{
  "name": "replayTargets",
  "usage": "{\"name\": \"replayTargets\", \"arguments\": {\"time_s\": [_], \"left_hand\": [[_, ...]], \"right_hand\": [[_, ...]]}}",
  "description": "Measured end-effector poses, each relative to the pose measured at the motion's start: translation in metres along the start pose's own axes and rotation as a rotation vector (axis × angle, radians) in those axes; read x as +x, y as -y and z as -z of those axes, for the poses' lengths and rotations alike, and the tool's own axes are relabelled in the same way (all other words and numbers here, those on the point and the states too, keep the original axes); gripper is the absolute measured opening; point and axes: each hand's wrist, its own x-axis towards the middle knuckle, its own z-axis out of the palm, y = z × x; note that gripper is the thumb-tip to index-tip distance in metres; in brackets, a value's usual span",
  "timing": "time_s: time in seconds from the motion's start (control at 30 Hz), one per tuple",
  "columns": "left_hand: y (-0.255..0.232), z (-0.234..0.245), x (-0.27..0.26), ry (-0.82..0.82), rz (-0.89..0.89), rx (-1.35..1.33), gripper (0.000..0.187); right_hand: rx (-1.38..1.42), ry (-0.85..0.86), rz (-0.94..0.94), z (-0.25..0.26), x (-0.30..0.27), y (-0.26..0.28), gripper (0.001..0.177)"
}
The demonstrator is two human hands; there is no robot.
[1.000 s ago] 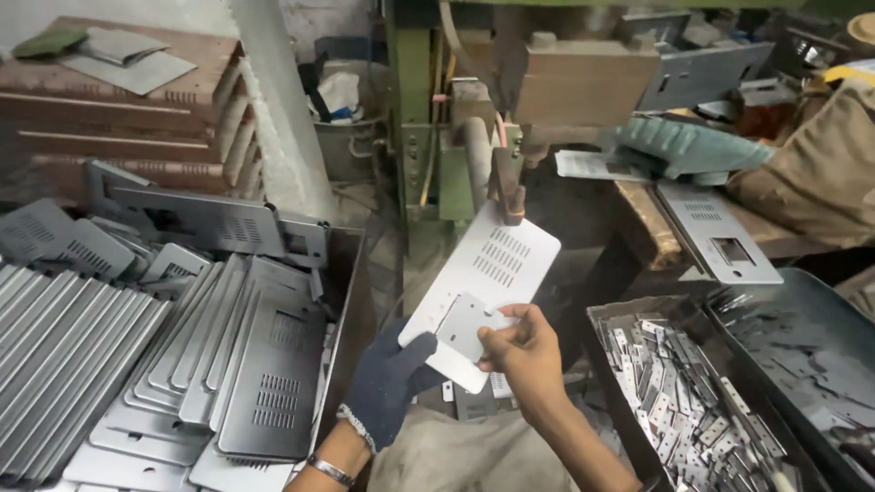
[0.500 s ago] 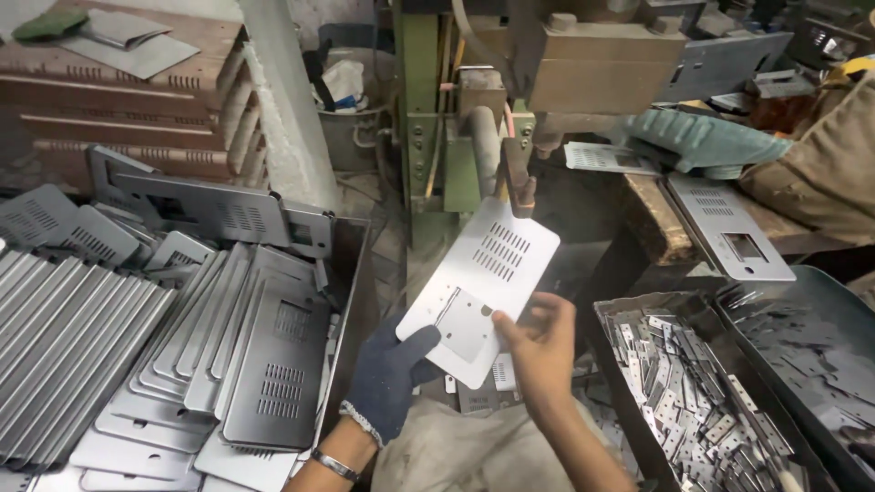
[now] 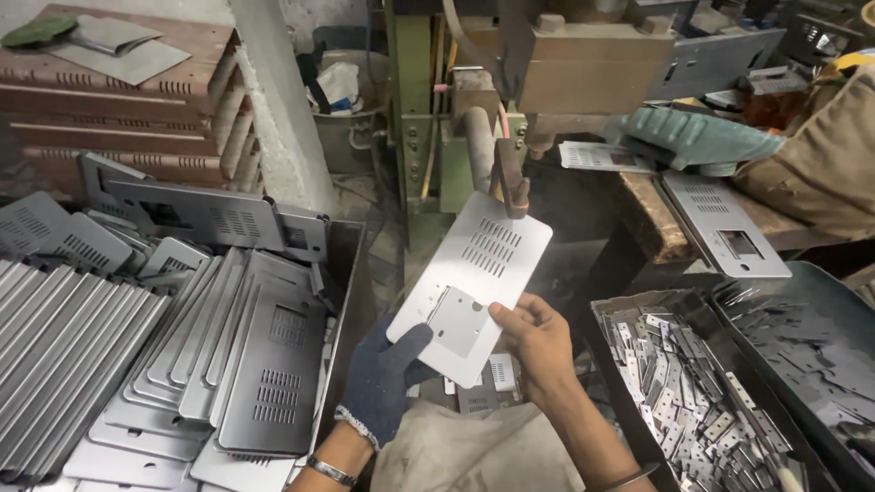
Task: The recorder is spot welding small metal components onto larger metal panels using a machine.
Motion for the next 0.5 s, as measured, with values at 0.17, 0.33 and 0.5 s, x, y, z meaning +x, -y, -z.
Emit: {"name": "replayTargets", "arguments": {"time_s": [0.17, 0.33, 0.5], "left_hand": [[0.001, 0.003, 0.002, -0.009, 0.003, 0.008, 0.045], [0.007, 0.007, 0.007, -0.013, 0.014, 0.025, 0.044], [-0.007, -0.001, -0.002, -0.025, 0.027, 0.061, 0.047]], "right_hand": [[-0.009, -0.024, -0.017, -0.004, -0.003, 0.002, 0.028], [-0.01, -0.016, -0.012, -0.001, 0.0, -0.001, 0.028], [-0.056, -0.026, -0.022, -0.005, -0.003, 0.005, 0.029]]}}
